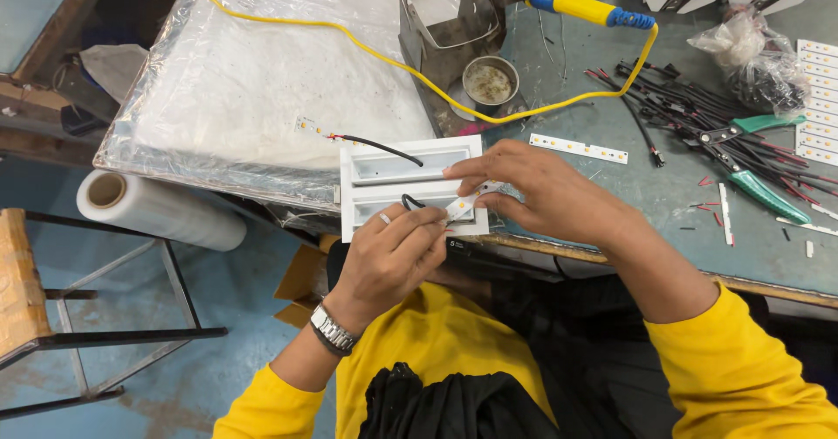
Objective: The person solders wires to LED strips inside a white plastic housing. They use a soldering iron to attach red and black wires to the strip contacts, then dip the wire ends into a small metal container, likely containing flux or solder, before continuing to solder additional strips.
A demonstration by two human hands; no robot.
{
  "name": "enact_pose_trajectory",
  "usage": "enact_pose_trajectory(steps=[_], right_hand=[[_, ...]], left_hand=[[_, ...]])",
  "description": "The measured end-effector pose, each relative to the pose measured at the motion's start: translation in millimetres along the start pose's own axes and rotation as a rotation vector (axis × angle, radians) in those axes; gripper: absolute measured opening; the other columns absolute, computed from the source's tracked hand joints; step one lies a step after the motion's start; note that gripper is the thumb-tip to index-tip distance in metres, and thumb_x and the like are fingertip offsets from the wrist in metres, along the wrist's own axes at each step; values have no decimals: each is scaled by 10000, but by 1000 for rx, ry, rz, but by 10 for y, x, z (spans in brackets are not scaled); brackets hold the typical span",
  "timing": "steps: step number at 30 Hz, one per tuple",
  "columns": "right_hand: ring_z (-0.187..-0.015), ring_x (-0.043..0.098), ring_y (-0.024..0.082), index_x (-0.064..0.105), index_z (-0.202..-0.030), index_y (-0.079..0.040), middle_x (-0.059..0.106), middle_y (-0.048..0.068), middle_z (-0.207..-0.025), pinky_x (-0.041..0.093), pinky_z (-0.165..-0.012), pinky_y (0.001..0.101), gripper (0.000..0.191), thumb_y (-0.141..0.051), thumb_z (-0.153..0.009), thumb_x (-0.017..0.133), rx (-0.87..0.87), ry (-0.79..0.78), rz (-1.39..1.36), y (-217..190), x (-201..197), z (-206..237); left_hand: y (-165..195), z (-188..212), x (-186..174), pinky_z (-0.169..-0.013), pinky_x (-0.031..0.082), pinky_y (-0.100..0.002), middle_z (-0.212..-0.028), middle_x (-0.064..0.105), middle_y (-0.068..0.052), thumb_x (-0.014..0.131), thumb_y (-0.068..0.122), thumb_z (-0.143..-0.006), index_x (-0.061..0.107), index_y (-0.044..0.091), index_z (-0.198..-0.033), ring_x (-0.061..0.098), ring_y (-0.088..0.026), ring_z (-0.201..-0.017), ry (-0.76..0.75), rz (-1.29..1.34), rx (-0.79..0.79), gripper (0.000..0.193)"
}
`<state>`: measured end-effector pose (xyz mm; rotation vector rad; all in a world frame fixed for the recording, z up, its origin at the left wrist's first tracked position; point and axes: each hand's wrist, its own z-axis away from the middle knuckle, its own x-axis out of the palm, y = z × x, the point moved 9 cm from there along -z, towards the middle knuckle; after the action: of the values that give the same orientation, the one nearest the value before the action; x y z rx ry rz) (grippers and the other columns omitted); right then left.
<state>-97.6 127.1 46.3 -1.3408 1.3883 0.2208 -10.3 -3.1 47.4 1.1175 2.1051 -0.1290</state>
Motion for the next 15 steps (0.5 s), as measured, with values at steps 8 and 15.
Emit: enact_pose_trajectory(steps=[8, 15], right_hand=[[-992, 663, 230, 653, -1317, -150, 772, -9, -1027, 527, -882, 377, 486, -111, -845, 763, 14, 66, -24, 0, -16, 44], [-984, 660, 238, 655, -1330, -143, 768, -2, -1027, 522, -887, 381, 500, -98, -844, 762, 14, 74, -29, -16, -25, 56]], left_hand=[[4, -12, 25, -716, 524, -354, -1107, 707, -80, 775, 48, -847, 657, 37, -923, 622, -231, -791, -36, -56, 4, 141], [-5, 9, 42, -762, 529, -348, -1139, 710, -81, 761, 79, -842, 660, 35, -937, 613, -227, -835, -96, -76, 68, 145]])
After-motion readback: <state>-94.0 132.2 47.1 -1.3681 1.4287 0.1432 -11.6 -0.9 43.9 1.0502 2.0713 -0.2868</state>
